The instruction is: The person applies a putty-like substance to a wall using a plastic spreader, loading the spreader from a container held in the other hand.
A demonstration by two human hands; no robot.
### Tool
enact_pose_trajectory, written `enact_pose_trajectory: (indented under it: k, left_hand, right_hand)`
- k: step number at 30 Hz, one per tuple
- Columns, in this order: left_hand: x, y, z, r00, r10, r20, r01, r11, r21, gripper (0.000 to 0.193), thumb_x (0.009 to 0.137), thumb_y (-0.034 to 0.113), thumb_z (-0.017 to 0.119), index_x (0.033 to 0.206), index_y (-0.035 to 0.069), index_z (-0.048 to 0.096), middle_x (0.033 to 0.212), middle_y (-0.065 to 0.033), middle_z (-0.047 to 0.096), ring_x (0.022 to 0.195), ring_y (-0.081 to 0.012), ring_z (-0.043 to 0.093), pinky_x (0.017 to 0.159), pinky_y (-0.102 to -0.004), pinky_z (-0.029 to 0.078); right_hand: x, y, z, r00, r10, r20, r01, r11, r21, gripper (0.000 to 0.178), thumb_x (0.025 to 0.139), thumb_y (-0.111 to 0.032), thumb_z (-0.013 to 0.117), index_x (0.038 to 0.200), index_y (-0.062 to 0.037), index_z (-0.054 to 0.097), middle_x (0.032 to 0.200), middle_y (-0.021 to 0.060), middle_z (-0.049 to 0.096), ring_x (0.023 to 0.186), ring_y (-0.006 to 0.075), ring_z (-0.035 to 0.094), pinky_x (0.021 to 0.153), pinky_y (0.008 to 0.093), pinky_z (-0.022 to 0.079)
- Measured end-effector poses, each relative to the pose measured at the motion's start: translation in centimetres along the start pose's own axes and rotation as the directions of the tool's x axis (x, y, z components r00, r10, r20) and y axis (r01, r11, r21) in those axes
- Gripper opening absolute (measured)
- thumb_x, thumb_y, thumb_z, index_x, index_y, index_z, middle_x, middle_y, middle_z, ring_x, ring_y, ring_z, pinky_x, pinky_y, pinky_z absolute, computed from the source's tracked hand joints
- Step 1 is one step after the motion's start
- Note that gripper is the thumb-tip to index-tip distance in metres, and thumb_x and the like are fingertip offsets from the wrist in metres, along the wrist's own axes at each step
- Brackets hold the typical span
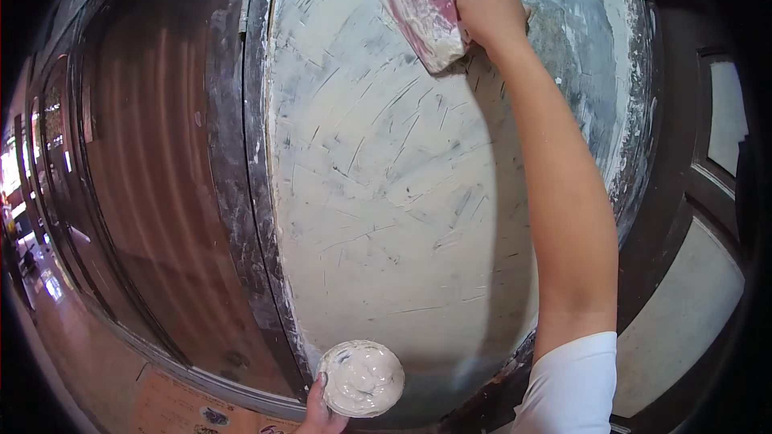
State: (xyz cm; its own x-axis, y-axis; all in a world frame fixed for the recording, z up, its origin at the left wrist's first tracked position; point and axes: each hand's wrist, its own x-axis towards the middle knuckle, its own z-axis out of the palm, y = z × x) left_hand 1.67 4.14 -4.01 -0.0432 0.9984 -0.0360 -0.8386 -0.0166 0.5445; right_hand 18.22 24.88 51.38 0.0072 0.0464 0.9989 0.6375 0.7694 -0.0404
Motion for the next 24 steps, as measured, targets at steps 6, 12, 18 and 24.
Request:
enact_pose_trajectory:
  k: [6, 12, 18, 24]
  left_hand:
    - [-0.2, 0.0, -0.1, 1.000, 0.025, -0.002, -0.025, 0.998, -0.053, 0.065, 0.097, 0.050, 0.041, 0.143, 0.005, 0.041, 0.143, -0.0165, 0.048, 0.129, -0.0360, 0.048, 0.109, -0.0522, 0.038]
    - [-1.0, 0.2, 0.4, 0.996, 0.084, 0.002, -0.084, 0.996, -0.034, 0.065, 0.096, 0.050, 0.044, 0.143, 0.006, 0.041, 0.143, -0.0159, 0.049, 0.129, -0.0357, 0.047, 0.110, -0.0504, 0.037]
    - [-2.1, 0.7, 1.3, 0.995, 0.103, -0.001, -0.103, 0.993, -0.051, 0.067, 0.094, 0.050, 0.046, 0.144, 0.006, 0.040, 0.143, -0.0156, 0.049, 0.130, -0.0350, 0.047, 0.110, -0.0501, 0.037]
    - [-2.2, 0.4, -0.1, 0.989, 0.145, 0.031, -0.142, 0.986, -0.091, 0.066, 0.095, 0.050, 0.046, 0.145, 0.006, 0.040, 0.144, -0.0157, 0.048, 0.130, -0.0347, 0.047, 0.111, -0.0505, 0.036]
  right_hand:
    - [0.2, 0.6, -0.6, 0.993, -0.092, 0.075, 0.102, 0.985, -0.143, 0.058, 0.092, -0.061, 0.047, 0.084, -0.0065, 0.066, 0.078, 0.0128, 0.068, 0.079, 0.0336, 0.064, 0.075, 0.0394, 0.045]
    - [0.3, -0.2, -1.1, 0.985, 0.120, 0.120, -0.128, 0.990, 0.061, 0.055, 0.092, -0.058, 0.051, 0.085, -0.0056, 0.067, 0.075, 0.0124, 0.067, 0.074, 0.0298, 0.065, 0.071, 0.0395, 0.047]
    - [0.8, 0.6, -1.8, 0.972, 0.221, 0.075, -0.233, 0.950, 0.210, 0.054, 0.092, -0.057, 0.052, 0.088, -0.0056, 0.067, 0.079, 0.0135, 0.068, 0.079, 0.0312, 0.065, 0.076, 0.0410, 0.048]
    - [0.5, 1.5, -1.9, 0.999, -0.039, 0.025, 0.042, 0.992, -0.121, 0.054, 0.092, -0.061, 0.046, 0.091, -0.0117, 0.070, 0.081, 0.0133, 0.071, 0.091, 0.0375, 0.065, 0.087, 0.0478, 0.045]
